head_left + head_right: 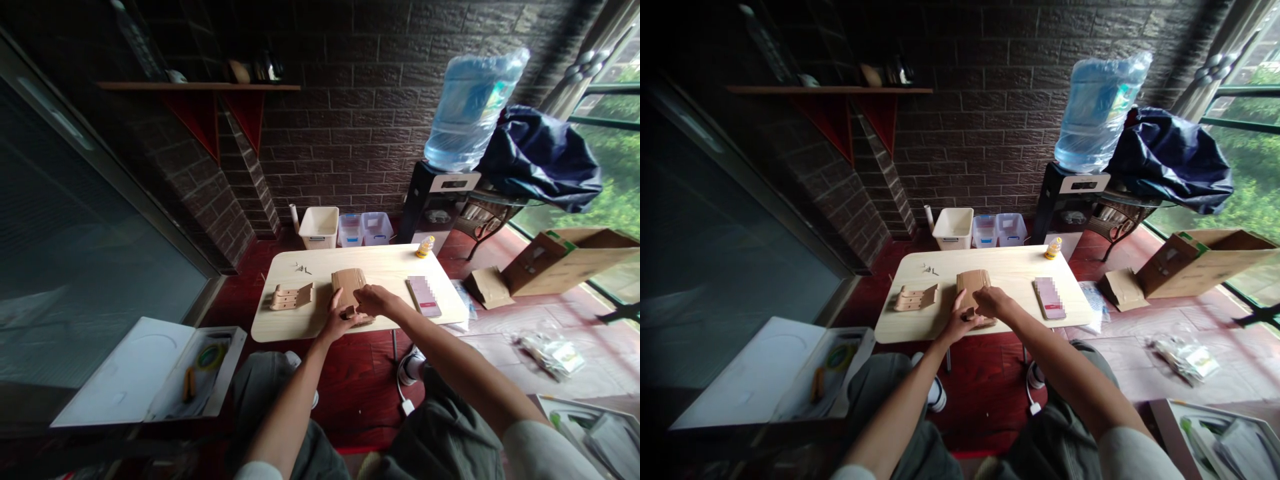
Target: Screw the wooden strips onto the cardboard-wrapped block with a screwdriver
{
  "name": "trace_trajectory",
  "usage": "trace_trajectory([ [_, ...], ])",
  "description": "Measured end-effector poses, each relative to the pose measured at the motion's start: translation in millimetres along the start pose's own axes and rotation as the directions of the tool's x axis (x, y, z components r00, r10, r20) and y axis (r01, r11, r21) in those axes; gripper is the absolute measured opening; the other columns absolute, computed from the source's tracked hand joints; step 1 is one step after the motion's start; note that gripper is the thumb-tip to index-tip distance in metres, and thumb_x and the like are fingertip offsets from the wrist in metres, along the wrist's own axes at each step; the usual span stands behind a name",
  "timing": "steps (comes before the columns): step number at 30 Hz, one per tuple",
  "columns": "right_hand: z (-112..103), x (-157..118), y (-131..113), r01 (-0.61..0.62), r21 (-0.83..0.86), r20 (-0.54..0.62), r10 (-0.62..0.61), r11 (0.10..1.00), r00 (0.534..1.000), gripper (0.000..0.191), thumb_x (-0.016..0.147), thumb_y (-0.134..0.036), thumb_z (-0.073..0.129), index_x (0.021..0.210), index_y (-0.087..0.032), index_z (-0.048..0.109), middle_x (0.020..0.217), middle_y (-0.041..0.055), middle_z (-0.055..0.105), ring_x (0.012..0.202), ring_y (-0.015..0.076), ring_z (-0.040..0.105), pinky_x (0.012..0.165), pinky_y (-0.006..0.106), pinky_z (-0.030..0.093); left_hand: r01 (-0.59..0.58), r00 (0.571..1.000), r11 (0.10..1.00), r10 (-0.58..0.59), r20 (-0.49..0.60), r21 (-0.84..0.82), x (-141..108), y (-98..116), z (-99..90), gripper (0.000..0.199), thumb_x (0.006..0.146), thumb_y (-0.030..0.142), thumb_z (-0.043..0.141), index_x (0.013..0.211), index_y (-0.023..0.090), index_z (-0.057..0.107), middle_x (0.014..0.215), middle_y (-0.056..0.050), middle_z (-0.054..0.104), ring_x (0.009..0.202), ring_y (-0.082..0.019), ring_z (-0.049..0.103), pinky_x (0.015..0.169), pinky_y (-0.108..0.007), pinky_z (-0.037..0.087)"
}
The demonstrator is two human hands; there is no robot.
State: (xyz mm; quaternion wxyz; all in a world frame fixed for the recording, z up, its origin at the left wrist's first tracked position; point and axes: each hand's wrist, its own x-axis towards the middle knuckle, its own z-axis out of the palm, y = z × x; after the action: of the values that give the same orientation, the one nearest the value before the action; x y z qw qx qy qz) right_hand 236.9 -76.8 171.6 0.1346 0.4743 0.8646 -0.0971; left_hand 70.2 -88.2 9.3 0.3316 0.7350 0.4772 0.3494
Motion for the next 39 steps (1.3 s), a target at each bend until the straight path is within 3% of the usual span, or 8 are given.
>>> trace_trajectory([
  [7, 7, -3, 5, 0.053, -0.018, -0.013, -0.054, 0.998, 0.998, 0.039, 0.089, -0.03, 0.059, 0.122, -0.008, 0.06, 0.108, 0.0208, 0.072, 0.099, 0.0321, 0.071, 0.075, 0.035, 0.055, 0.008, 1.0, 1.0, -0.009, -0.022, -0.028, 0, 3, 1.6, 0.032, 0.079, 0.041, 0.072, 0.106, 0.023, 0.074, 0.143, -0.008, 0.054, 0.146, -0.027, 0.032, 0.124, -0.047, 0.019],
  [12, 9, -3, 8, 0.078, -0.038, -0.017, -0.078, 0.996, 0.997, 0.036, 0.09, -0.026, 0.057, 0.121, -0.009, 0.06, 0.109, 0.0199, 0.072, 0.102, 0.031, 0.07, 0.078, 0.034, 0.055, 0.001, 1.0, 0.996, -0.004, -0.026, -0.086, 1, 1, 3.6, 0.028, 0.078, 0.041, 0.074, 0.098, 0.021, 0.075, 0.141, -0.009, 0.055, 0.144, -0.029, 0.035, 0.124, -0.047, 0.018],
  [18, 7, 4, 6, 0.008, -0.021, 0.024, -0.008, 1.0, 1.0, 0.035, 0.091, -0.03, 0.057, 0.118, -0.008, 0.064, 0.111, 0.022, 0.071, 0.099, 0.0313, 0.071, 0.075, 0.034, 0.055, -0.019, 0.999, 0.997, 0.016, -0.037, -0.081, 0, 2, 0.5, 0.025, 0.077, 0.04, 0.075, 0.095, 0.022, 0.076, 0.139, -0.008, 0.056, 0.145, -0.03, 0.033, 0.124, -0.046, 0.015],
  [26, 3, -3, 2, 0.013, -0.024, -0.027, -0.013, 1.0, 1.0, 0.032, 0.089, -0.027, 0.059, 0.115, -0.01, 0.065, 0.107, 0.0198, 0.072, 0.1, 0.0302, 0.071, 0.078, 0.034, 0.054, -0.013, 0.999, 0.993, 0.007, -0.05, -0.121, -1, 1, 2.2, 0.029, 0.076, 0.041, 0.074, 0.096, 0.02, 0.076, 0.135, -0.01, 0.059, 0.142, -0.028, 0.038, 0.123, -0.044, 0.02],
  [33, 7, 5, 5, 0.105, -0.034, 0.002, -0.105, 0.994, 0.994, 0.034, 0.088, -0.021, 0.06, 0.119, -0.008, 0.061, 0.106, 0.0197, 0.073, 0.098, 0.0293, 0.071, 0.075, 0.032, 0.053, -0.024, 0.999, 0.996, 0.02, -0.043, -0.082, 0, -1, 0.4, 0.026, 0.076, 0.041, 0.075, 0.092, 0.02, 0.076, 0.148, -0.009, 0.047, 0.147, -0.03, 0.029, 0.122, -0.044, 0.024],
  [39, 4, 11, 6, 0.058, 0.009, 0.027, -0.058, 0.998, 0.998, 0.033, 0.088, -0.025, 0.061, 0.114, -0.005, 0.062, 0.103, 0.0217, 0.073, 0.092, 0.0273, 0.073, 0.07, 0.029, 0.053, -0.023, 0.999, 0.996, 0.019, -0.044, -0.083, -1, 0, -0.1, 0.024, 0.077, 0.042, 0.074, 0.088, 0.019, 0.076, 0.154, -0.009, 0.038, 0.147, -0.031, 0.029, 0.122, -0.042, 0.024],
])
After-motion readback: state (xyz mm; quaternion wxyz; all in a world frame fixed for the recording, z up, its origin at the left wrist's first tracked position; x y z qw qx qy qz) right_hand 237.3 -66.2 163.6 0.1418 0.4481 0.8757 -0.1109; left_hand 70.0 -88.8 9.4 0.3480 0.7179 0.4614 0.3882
